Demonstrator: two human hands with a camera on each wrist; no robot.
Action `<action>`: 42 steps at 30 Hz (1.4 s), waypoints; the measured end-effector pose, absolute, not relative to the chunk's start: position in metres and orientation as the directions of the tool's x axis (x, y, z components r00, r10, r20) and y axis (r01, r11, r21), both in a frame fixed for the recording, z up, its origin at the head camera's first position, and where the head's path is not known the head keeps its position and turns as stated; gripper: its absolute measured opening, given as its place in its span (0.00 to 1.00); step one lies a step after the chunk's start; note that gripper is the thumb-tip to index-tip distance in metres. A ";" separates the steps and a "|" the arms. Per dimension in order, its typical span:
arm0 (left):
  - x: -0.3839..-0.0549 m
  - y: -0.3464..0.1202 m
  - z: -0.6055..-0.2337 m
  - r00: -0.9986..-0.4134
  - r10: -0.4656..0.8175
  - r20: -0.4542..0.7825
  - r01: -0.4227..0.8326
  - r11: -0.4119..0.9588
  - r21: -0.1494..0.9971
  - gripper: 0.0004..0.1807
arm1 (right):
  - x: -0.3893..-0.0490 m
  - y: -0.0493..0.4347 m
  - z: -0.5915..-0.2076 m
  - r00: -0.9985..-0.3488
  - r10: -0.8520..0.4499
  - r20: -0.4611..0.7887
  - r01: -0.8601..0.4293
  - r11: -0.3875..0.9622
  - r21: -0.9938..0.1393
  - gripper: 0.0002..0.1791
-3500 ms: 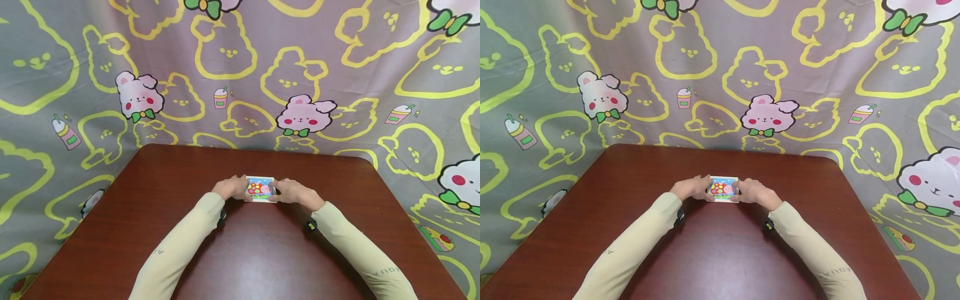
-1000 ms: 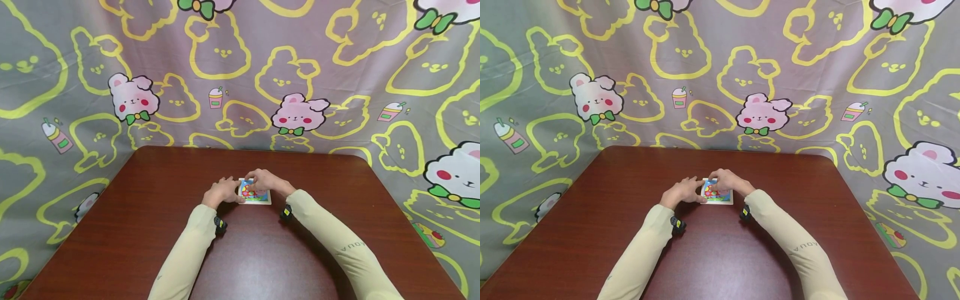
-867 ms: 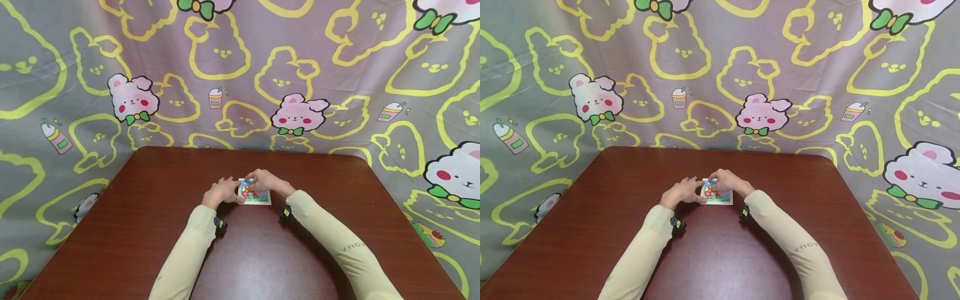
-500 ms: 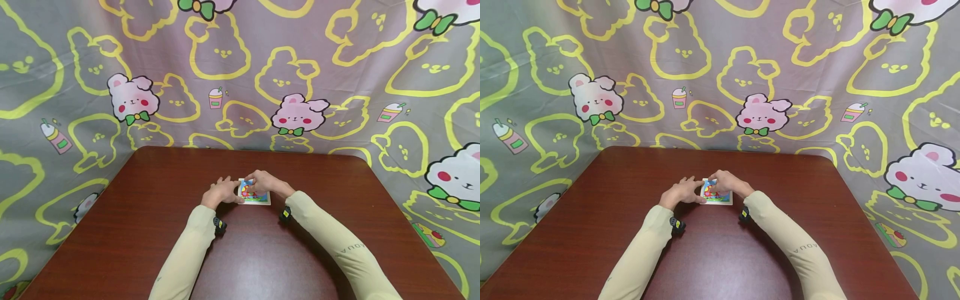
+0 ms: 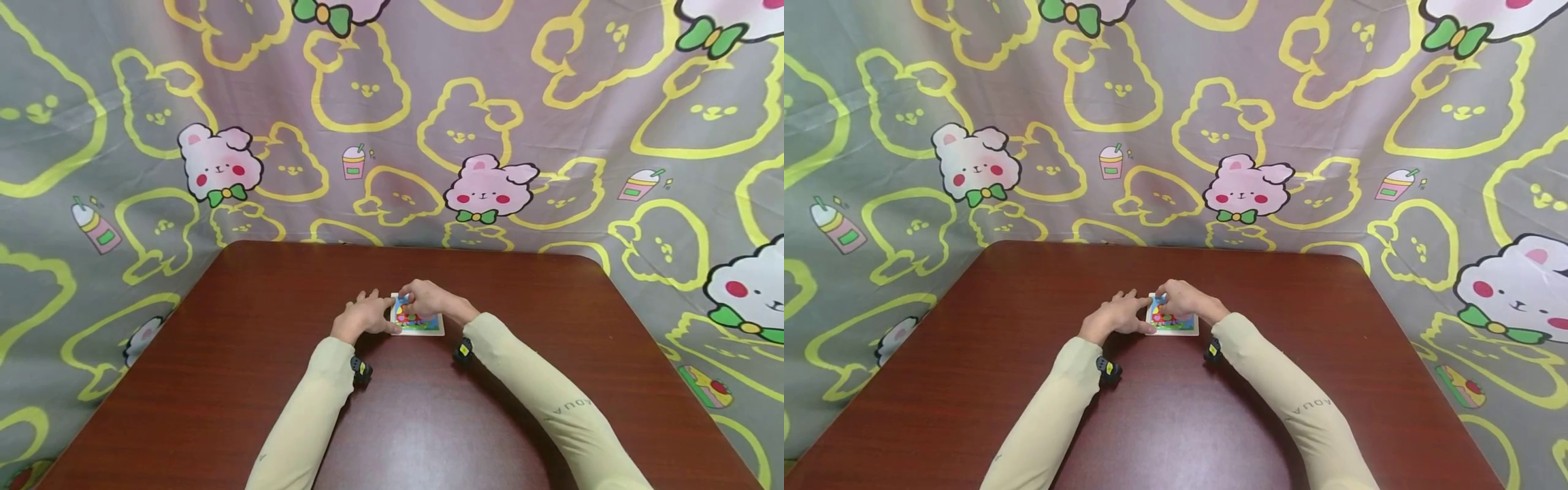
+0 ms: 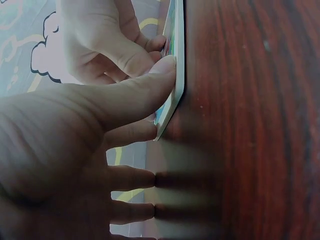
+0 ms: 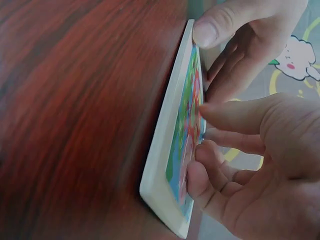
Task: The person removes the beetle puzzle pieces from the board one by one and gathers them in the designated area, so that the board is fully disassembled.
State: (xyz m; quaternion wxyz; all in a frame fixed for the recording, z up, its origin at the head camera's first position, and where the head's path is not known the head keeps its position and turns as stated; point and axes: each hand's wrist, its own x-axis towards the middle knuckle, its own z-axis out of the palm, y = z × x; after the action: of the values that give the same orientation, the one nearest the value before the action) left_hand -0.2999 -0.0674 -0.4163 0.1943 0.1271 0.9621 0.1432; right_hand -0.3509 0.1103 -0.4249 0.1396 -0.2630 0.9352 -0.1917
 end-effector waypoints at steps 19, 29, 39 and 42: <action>-0.302 -0.061 -0.418 -0.892 0.289 -0.349 0.177 0.931 0.319 0.42 | -0.361 0.109 -0.427 -0.795 -0.582 -0.172 -0.473 0.772 -0.425 0.09; -0.303 -0.058 -0.418 -0.897 0.283 -0.341 0.161 0.925 0.345 0.42 | -0.353 0.120 -0.425 -0.821 -0.562 -0.101 -0.499 0.792 -0.352 0.17; -0.306 -0.058 -0.417 -0.893 0.278 -0.353 0.159 0.930 0.330 0.42 | -0.357 0.116 -0.421 -0.798 -0.596 -0.090 -0.541 0.774 -0.329 0.19; -0.307 -0.058 -0.418 -0.892 0.276 -0.357 0.163 0.934 0.317 0.41 | -0.360 0.115 -0.424 -0.799 -0.595 -0.088 -0.542 0.775 -0.323 0.17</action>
State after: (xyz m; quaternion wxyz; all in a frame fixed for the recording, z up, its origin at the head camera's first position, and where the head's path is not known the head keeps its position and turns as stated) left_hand -0.3068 -0.0581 -0.4179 0.2023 0.1141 0.9624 0.1407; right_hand -0.3600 0.1148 -0.4237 0.0930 -0.3033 0.9376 -0.1423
